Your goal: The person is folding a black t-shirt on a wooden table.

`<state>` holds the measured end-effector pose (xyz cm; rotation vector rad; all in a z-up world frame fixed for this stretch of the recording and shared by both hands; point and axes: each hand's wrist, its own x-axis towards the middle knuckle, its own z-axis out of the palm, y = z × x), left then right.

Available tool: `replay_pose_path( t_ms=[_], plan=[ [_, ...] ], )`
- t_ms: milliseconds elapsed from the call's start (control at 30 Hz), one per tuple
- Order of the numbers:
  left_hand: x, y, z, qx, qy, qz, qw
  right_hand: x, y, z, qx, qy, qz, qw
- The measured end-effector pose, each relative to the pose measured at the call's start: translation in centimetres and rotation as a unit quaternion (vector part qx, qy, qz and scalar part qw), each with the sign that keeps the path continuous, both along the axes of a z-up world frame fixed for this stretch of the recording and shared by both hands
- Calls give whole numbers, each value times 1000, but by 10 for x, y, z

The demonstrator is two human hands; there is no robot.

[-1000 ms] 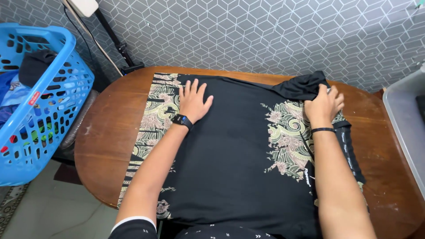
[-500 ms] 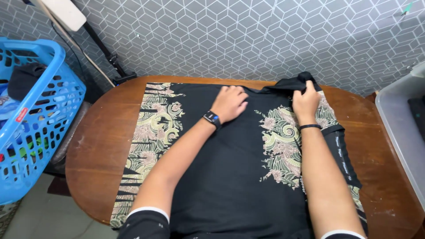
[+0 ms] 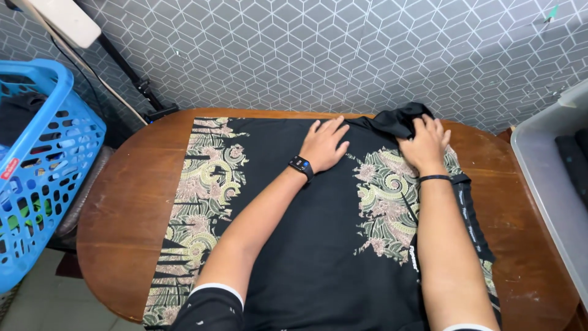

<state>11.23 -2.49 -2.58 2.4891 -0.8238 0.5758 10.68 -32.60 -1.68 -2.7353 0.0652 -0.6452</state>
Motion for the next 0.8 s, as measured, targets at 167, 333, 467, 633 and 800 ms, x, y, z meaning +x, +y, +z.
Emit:
replay_pose_path(
  t_ms=[167, 333, 467, 633, 800],
  plan=[
    [6, 41, 1, 44, 28, 3, 999, -2, -7, 3, -33, 87, -39, 995],
    [11, 120, 9, 85, 4, 29, 996, -6, 1, 15, -48, 163, -84, 982],
    [15, 192, 11, 126, 4, 104, 987, -3, 3, 19, -52, 177, -103, 977],
    [16, 260, 9, 95, 102, 160, 977, -7, -1, 20, -41, 177, -98, 978],
    [30, 283, -13, 64, 72, 159, 983, 6, -32, 18, -17, 195, -68, 978]
  ],
)
